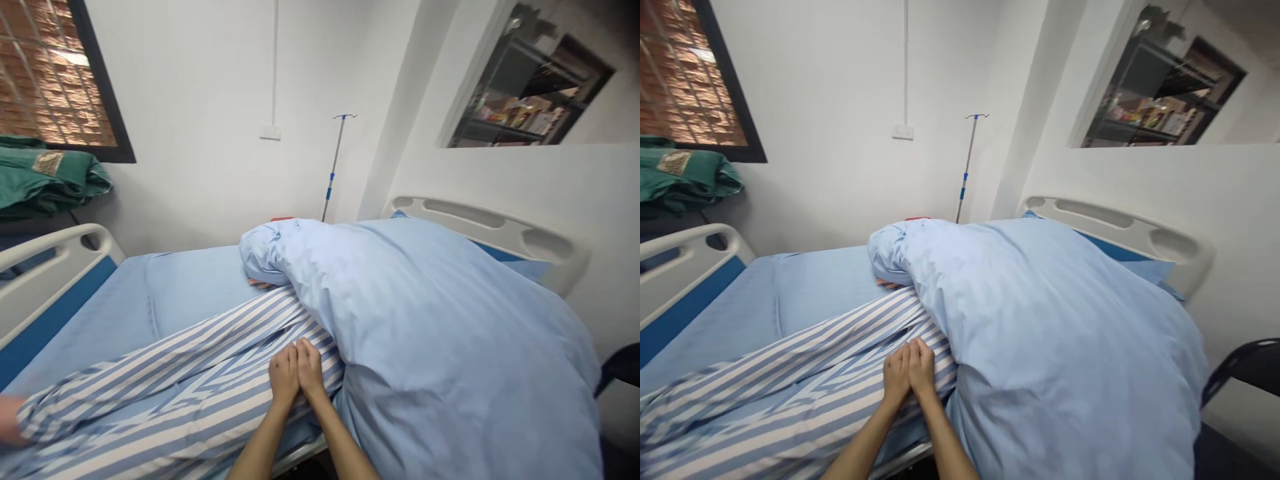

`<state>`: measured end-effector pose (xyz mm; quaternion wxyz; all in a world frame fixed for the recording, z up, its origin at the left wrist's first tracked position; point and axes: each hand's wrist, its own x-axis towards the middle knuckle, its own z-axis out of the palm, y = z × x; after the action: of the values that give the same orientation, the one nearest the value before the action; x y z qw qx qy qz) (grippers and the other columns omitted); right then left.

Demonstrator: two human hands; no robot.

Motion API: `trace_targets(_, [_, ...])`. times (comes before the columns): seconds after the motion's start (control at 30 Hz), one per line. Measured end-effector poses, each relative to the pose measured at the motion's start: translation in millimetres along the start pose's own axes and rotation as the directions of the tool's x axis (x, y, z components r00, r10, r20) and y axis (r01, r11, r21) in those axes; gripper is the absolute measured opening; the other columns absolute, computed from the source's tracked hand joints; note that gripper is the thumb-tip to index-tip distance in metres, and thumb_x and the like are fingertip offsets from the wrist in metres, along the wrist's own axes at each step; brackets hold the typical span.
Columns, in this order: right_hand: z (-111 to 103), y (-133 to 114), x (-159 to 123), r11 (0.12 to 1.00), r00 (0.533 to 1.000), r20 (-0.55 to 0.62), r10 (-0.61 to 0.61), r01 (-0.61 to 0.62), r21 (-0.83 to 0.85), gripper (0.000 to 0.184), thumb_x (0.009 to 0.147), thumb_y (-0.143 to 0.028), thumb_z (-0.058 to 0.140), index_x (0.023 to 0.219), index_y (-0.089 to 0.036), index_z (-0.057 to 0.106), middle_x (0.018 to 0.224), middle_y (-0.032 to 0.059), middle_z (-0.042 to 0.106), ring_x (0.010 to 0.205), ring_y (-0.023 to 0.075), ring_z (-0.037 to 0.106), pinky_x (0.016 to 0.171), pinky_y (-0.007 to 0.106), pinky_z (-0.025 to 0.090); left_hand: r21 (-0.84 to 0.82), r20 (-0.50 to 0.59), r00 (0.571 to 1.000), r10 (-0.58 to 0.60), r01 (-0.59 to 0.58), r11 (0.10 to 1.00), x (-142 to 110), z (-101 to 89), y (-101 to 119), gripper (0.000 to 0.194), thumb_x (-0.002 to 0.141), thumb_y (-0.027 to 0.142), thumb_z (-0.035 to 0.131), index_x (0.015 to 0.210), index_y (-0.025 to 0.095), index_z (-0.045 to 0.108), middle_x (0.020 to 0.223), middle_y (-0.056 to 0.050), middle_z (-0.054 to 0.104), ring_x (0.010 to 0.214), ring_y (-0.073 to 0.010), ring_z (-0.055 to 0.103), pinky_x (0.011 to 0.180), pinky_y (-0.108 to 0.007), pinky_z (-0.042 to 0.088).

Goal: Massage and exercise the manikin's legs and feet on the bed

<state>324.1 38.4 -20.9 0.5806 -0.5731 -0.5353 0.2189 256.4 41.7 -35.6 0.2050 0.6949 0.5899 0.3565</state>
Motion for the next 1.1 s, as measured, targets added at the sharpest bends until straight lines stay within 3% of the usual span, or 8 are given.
trace_targets(0.1, [-19.5,-10.9,10.7,0.981,0.995,0.044,-0.09,0.096,-0.17,0.035,0.086,-0.038,0.035,0.056,-0.02,0.035,0.049,-0.0049,0.035,0.049,0.0098,0.034,0.05,0.024,0.027,0.029,-0.001,0.999,-0.053,0.053,0.998,-1.4,-4.8,7.8,0.042,0.088,0.032,0.026,0.07,0.019,0.062,0.07,-0.007,0.065,0.068,-0.0167,0.057,0.065,-0.028,0.033])
trace_targets(0.23, [-39.4,-11.3,24.5,0.956,0.989,-0.032,-0.146,0.133,-0.261,0.036,0.086,-0.04,0.033,0.056,-0.02,0.034,0.049,-0.0052,0.034,0.048,0.0097,0.032,0.049,0.023,0.027,0.016,-0.036,0.993,-0.113,0.114,0.993,-3.2,-6.6,12.6,0.047,0.089,0.034,0.025,0.062,0.019,0.062,0.068,-0.007,0.066,0.068,-0.0159,0.056,0.064,-0.027,0.03])
trace_targets(0.33, [-36.9,6.0,22.2,0.925,0.988,-0.079,-0.136,0.098,-0.367,0.037,0.085,-0.041,0.033,0.054,-0.02,0.038,0.048,-0.0029,0.04,0.047,0.0104,0.034,0.049,0.024,0.027,-0.008,-0.02,0.993,-0.117,0.117,0.993,-2.9,-5.8,11.6,0.048,0.089,0.034,0.024,0.064,0.019,0.063,0.069,-0.008,0.066,0.067,-0.0155,0.056,0.063,-0.027,0.029])
trace_targets(0.43, [-28.6,22.1,14.4,0.832,0.99,-0.01,-0.144,0.116,-0.542,0.039,0.084,-0.041,0.034,0.053,-0.02,0.043,0.046,0.0001,0.045,0.045,0.0111,0.035,0.05,0.025,0.023,-0.024,-0.006,0.993,-0.122,0.122,0.992,-3.1,-4.6,10.7,0.047,0.088,0.035,0.025,0.066,0.019,0.064,0.07,-0.008,0.067,0.067,-0.0151,0.056,0.064,-0.027,0.03])
trace_targets(0.63, [-25.7,23.2,11.1,0.737,0.987,0.019,-0.158,0.131,-0.663,0.04,0.084,-0.043,0.034,0.052,-0.02,0.044,0.045,0.0011,0.047,0.044,0.012,0.036,0.05,0.026,0.02,-0.216,0.082,0.99,-0.111,0.127,0.968,-6.5,-16.6,3.2,0.049,0.086,0.042,0.026,0.057,0.018,0.059,0.062,-0.005,0.064,0.062,-0.0134,0.053,0.063,-0.026,0.032])
trace_targets(0.77, [-27.4,22.2,12.2,0.759,0.986,0.006,-0.166,0.131,-0.637,0.039,0.082,-0.043,0.035,0.05,-0.021,0.037,0.045,-0.0004,0.043,0.045,0.0118,0.033,0.051,0.026,0.021,-0.473,0.183,0.947,-0.262,0.319,0.822,0.7,-74.2,-37.8,0.059,0.084,0.053,0.019,0.042,0.02,0.043,0.039,0.001,0.044,0.045,-0.0113,0.044,0.057,-0.025,0.034])
trace_targets(0.97, [-26.1,23.8,12.8,0.748,0.992,-0.008,-0.13,0.093,-0.657,0.037,0.078,-0.042,0.039,0.048,-0.021,0.036,0.044,0.0013,0.044,0.044,0.0118,0.03,0.049,0.026,0.019,-0.489,-0.092,0.899,-0.429,0.335,0.806,-22.5,-229.0,-157.4,0.055,0.08,0.055,0.03,0.037,0.021,0.034,0.035,0.004,0.031,0.038,-0.0087,0.031,0.049,-0.024,0.029])
trace_targets(1.1, [-24.5,22.7,13.6,0.705,0.998,0.01,-0.056,0.046,-0.708,0.036,0.08,-0.042,0.037,0.051,-0.021,0.037,0.047,0.0029,0.048,0.046,0.0128,0.032,0.049,0.026,0.02,-0.389,-0.262,0.846,-0.464,0.347,0.853,-67.9,-290.7,-226.4,0.054,0.081,0.051,0.029,0.036,0.021,0.031,0.036,0.002,0.034,0.041,-0.0099,0.035,0.049,-0.023,0.03])
